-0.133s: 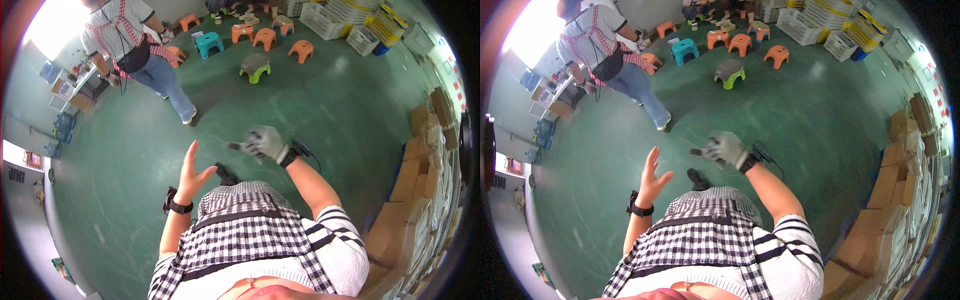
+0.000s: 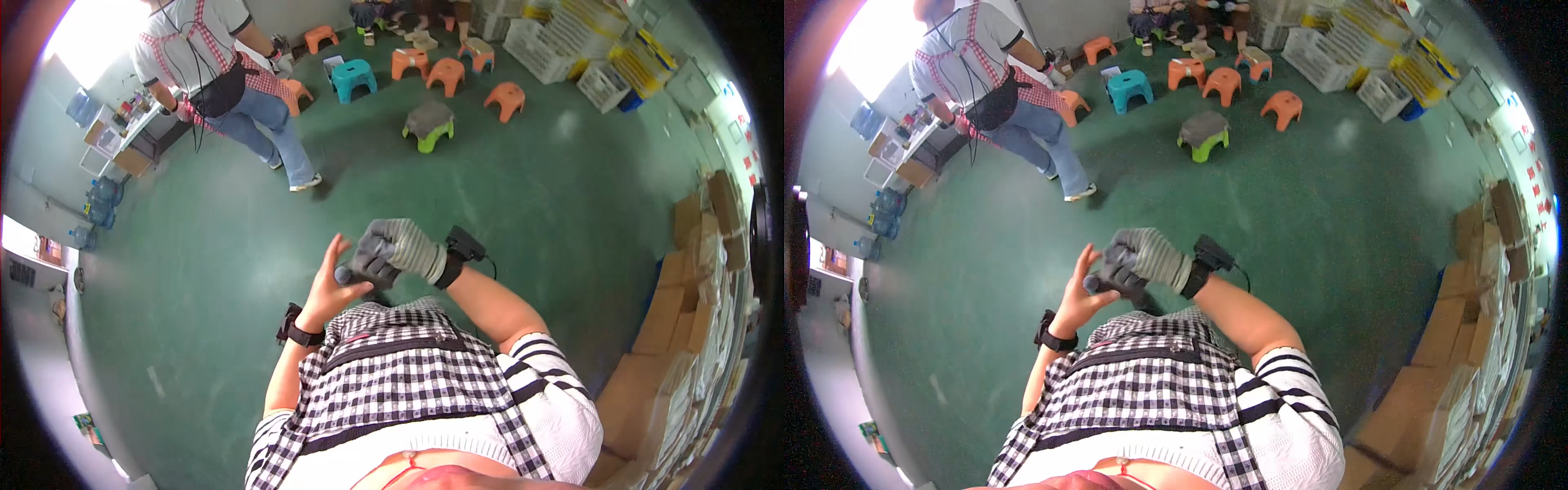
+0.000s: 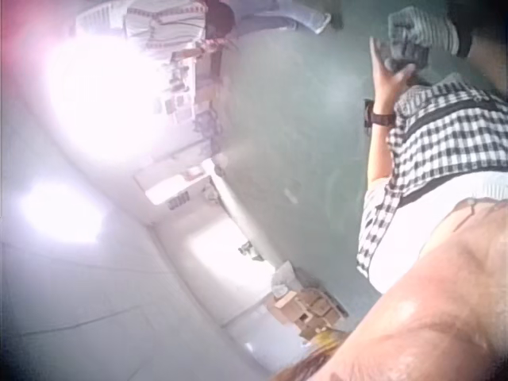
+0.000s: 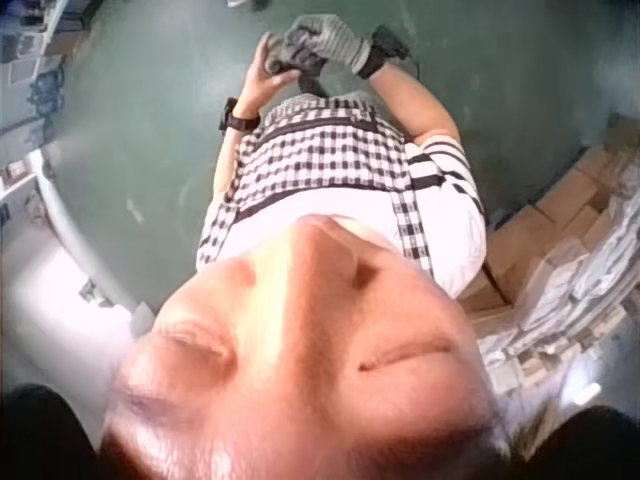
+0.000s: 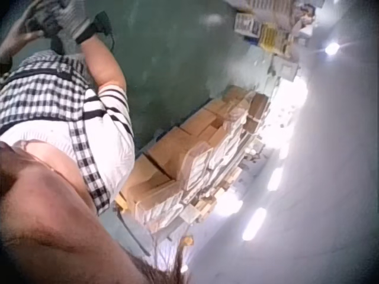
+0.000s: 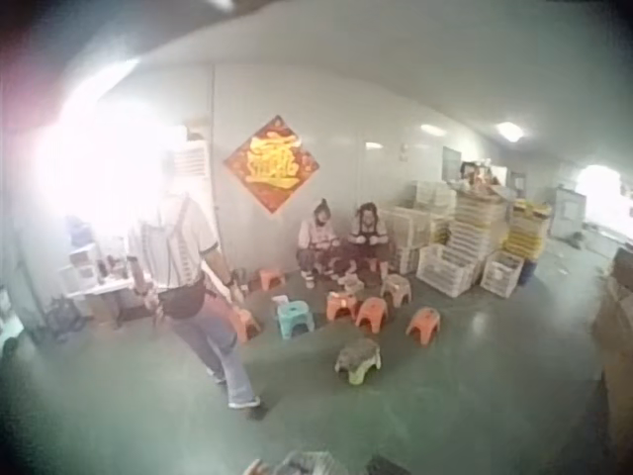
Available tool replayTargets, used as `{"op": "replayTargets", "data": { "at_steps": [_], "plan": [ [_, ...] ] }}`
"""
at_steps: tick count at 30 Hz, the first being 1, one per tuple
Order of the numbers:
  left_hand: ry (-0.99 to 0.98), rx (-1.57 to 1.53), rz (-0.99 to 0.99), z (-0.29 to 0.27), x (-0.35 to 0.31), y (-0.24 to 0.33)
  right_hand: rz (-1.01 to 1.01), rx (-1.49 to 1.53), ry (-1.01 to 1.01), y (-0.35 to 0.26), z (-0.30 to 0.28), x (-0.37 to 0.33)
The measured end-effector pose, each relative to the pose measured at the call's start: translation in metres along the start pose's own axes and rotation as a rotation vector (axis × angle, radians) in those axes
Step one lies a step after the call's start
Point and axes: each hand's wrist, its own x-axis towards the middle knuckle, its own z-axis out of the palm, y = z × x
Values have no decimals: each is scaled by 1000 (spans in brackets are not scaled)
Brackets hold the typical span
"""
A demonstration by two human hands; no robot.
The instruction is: The person takes off their gloves, sits down, picks up a bundle of metal pins from a box, and separates the pins one by one by hand.
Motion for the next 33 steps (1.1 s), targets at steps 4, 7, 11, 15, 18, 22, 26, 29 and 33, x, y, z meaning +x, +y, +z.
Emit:
{"op": "replayTargets", "data": {
  "at_steps": [4, 7, 11, 15, 18, 22, 26, 29, 33],
  "plan": [
    [-200, -430, -297, -32, 111, -29, -19, 12, 204, 11, -38, 102],
    [-78, -499, -336, -44, 171, -63, 127, -174, 523, 44, -66, 136],
    [79, -270, -340, -31, 277, -78, 208, 1033, 678, 75, -107, 187],
    [-235, -889, -550, 13, 400, -120, 215, 1465, 582, 133, -131, 253],
    [-229, -1245, -706, 45, 487, -122, 126, 1426, 689, 185, -142, 318],
    [150, -756, -627, 57, 594, -184, 274, 1256, 470, 282, -184, 406],
    [384, -426, -668, 63, 661, -272, 739, 1255, 350, 290, -205, 491],
    [392, -344, -664, 37, 722, -319, 919, 1170, 311, 310, -222, 562],
    [228, 36, -597, 1, 814, -301, 951, 1194, 440, 367, -247, 645]
  ]
}}
